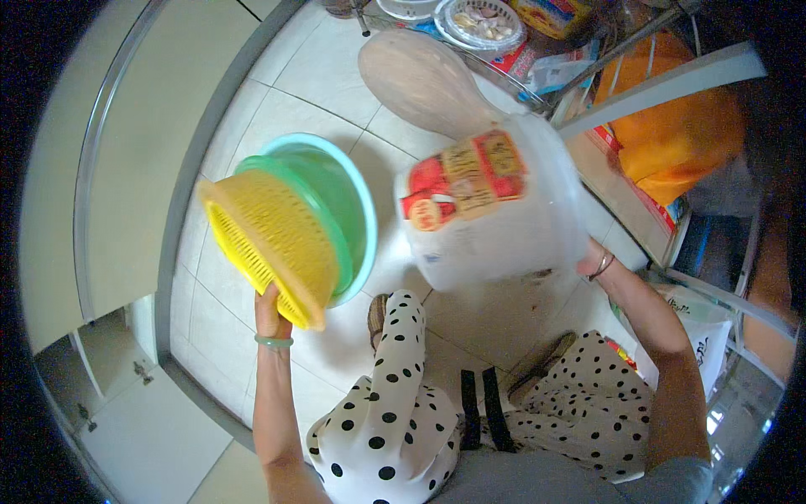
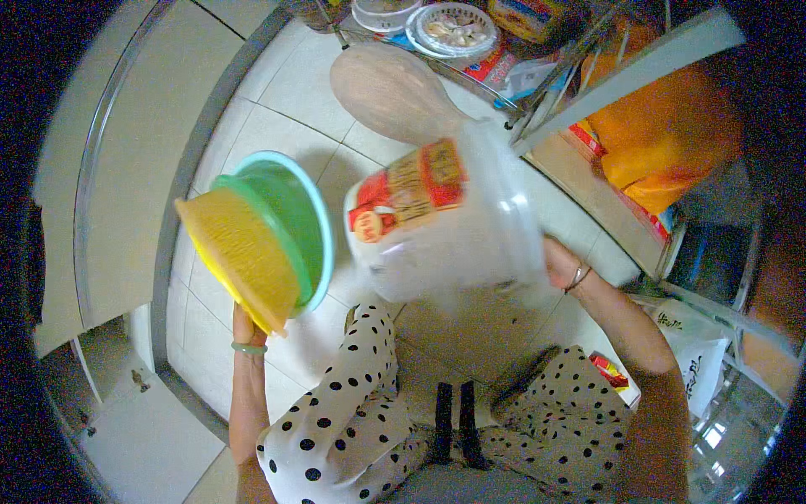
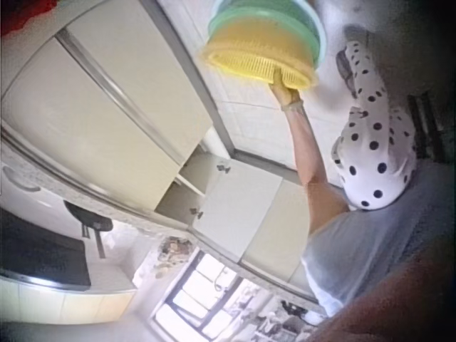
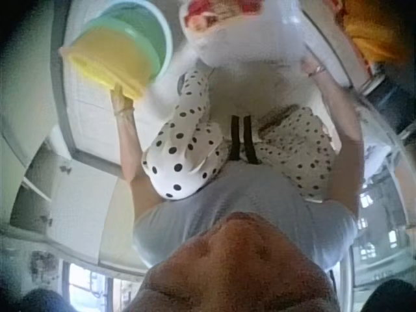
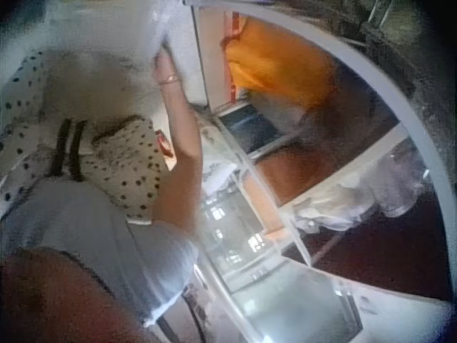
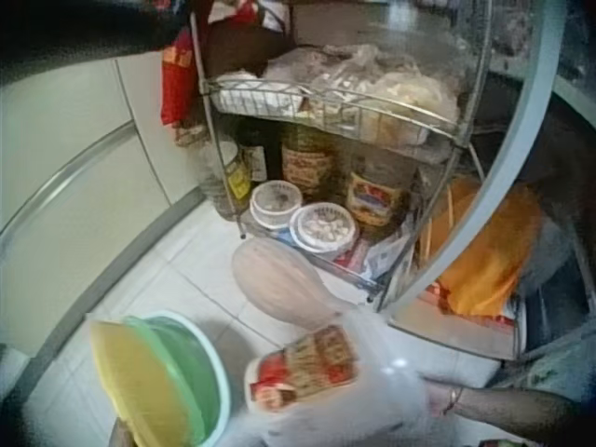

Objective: The person sits on the kitchen floor and cleans the tiled surface using a cloth. They wipe the floor around a large squash and under a metal shelving unit, moving items slightly to reach the floor. The person then stands and continues wiping the floor near the kitchen sink and under the counter.

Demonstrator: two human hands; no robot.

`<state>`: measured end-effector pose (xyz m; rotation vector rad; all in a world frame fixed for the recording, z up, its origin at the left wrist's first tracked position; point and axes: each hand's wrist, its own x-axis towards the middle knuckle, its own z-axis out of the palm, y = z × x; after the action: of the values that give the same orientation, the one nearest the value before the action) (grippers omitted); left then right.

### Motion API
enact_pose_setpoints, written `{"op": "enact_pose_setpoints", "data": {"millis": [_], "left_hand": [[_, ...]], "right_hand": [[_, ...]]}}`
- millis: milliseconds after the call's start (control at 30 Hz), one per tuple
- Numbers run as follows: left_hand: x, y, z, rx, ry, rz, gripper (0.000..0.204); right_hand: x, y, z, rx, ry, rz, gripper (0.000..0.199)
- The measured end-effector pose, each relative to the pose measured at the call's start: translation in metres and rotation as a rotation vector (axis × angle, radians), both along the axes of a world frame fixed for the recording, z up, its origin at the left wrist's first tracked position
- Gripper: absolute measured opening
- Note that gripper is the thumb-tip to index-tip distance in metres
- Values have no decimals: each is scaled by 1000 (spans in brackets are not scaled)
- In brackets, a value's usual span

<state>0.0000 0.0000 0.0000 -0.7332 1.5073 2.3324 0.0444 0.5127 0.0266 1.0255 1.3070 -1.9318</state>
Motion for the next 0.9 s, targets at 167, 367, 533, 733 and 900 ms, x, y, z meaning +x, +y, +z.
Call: {"op": "enact_pose_setpoints", "data": {"millis": [167,367,533,733,900], "left_hand": [[1,19,-19,-144,-78,-28,41],[0,35,-27,-235,-97,-52,40],[-1,46,-25,-231,-97,-64,38],[-6,46,-19,-217,-84,-39,38],[-10,50,-21,-233,-89,-54,39]], "right_hand": [[9,21,-9,23,36,34,22],[23,39,-9,58,21,59,22],[26,47,-1,91,16,70,23],[32,53,7,110,16,80,24],[48,62,11,126,14,62,26]]}}
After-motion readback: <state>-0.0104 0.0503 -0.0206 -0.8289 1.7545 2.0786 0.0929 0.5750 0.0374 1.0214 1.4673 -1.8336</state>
